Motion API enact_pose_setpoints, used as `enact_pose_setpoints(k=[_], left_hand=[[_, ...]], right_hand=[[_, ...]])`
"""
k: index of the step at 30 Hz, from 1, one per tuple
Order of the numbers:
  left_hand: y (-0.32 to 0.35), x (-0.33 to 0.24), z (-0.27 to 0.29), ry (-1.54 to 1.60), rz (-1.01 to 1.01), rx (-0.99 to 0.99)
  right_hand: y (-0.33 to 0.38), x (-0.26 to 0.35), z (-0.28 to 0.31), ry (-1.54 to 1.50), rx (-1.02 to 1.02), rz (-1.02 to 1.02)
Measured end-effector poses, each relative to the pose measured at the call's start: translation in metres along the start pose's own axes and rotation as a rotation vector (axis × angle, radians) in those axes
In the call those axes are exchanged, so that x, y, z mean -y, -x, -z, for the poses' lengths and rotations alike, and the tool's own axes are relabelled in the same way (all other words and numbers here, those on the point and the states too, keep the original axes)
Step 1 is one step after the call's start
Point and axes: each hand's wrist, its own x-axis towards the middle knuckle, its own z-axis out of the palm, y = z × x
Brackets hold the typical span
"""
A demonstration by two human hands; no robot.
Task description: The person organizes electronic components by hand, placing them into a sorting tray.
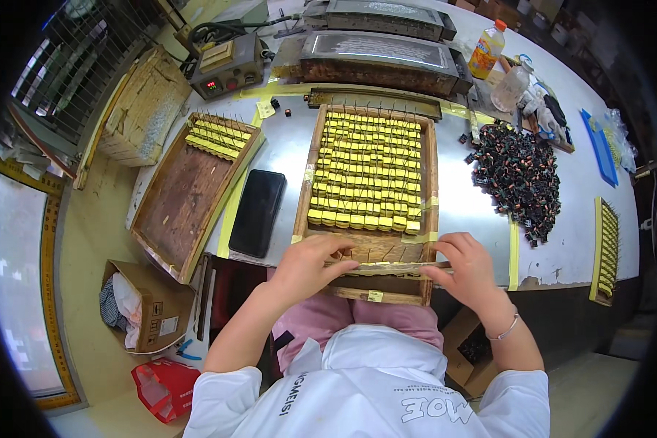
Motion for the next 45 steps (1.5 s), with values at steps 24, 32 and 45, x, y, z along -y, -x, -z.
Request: enact_pose_setpoints(k=[24, 32, 45], left_hand=[[0.012, 0.020, -0.013, 0.920, 0.228, -0.726], [0.024, 0.039, 0.018, 0.870, 0.217, -0.694], [0.019, 0.025, 0.023, 0.072, 0.024, -0.056]], right_hand=[[-0.012, 0.049, -0.038, -0.851, -0.236, -0.240], [-0.007, 0.022, -0.012, -1.446, -0.454, -0.526], [0.011, -0.001, 0.005, -0.408, 0.047, -0.274]])
